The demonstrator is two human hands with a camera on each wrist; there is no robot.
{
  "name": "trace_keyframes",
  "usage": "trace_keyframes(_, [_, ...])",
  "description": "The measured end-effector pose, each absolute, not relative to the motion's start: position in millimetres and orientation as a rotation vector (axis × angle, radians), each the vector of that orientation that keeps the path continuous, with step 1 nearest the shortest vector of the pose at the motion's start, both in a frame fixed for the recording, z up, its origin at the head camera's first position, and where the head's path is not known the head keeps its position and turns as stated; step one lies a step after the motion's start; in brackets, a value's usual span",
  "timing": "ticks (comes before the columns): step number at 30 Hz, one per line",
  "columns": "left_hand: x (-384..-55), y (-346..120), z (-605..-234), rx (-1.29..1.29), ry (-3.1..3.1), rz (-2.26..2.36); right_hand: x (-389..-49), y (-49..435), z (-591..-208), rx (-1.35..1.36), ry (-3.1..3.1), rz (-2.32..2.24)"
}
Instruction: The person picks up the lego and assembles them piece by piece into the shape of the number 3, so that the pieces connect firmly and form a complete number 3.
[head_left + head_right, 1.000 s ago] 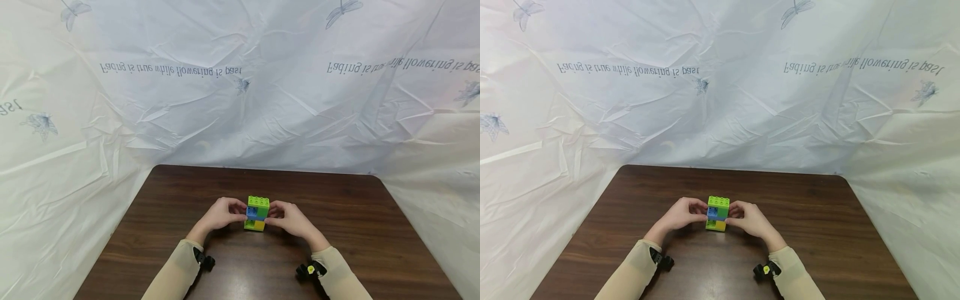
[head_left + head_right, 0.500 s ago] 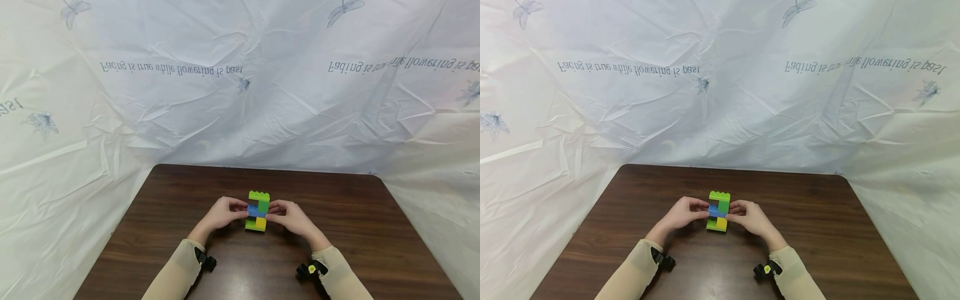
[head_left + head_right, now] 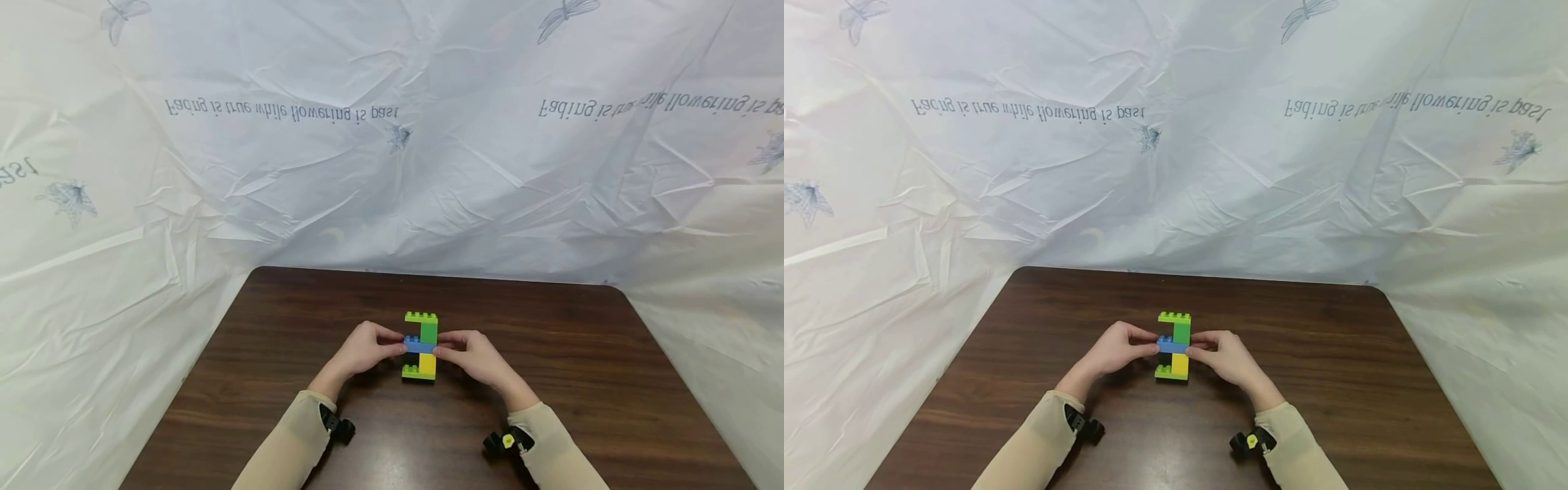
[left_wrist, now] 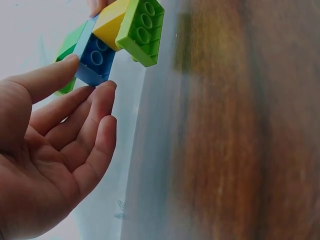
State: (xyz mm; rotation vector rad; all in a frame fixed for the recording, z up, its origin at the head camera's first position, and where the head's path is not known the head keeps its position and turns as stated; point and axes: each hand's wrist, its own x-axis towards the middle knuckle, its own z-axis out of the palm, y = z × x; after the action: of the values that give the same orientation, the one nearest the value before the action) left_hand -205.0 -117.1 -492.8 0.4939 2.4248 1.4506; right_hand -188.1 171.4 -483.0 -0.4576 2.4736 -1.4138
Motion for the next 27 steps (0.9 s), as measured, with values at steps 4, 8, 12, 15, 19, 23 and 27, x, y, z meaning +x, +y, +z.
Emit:
trace_keyframes(4, [-204.0,-115.5,-492.7,0.477,2.415,1.461,-188.0,170.4,-484.9,-0.443,2.489,-1.390])
trace_keyframes(8, [-202.4,-113.7,-492.1,0.466,2.418,1.453,-188.4,168.3,-487.0,-0.395,2.521,-1.357])
trace_keyframes(12, [-201.3,-111.7,-491.9,0.449,2.420,1.422,-187.7,165.8,-488.2,-0.320,2.515,-1.349])
trace_keyframes(15, [-201.0,-110.4,-492.3,0.437,2.423,1.391,-187.5,164.4,-488.9,-0.279,2.490,-1.357])
trace_keyframes(19, [-200.8,-108.6,-493.0,0.441,2.434,1.360,-187.9,163.0,-491.5,-0.252,2.472,-1.364])
trace_keyframes(23, [-200.2,-107.6,-491.9,0.457,2.441,1.339,-187.8,162.4,-494.0,-0.236,2.464,-1.374])
trace_keyframes(27, [-200.1,-107.6,-491.1,0.490,2.450,1.308,-187.6,162.0,-494.5,-0.242,2.480,-1.382])
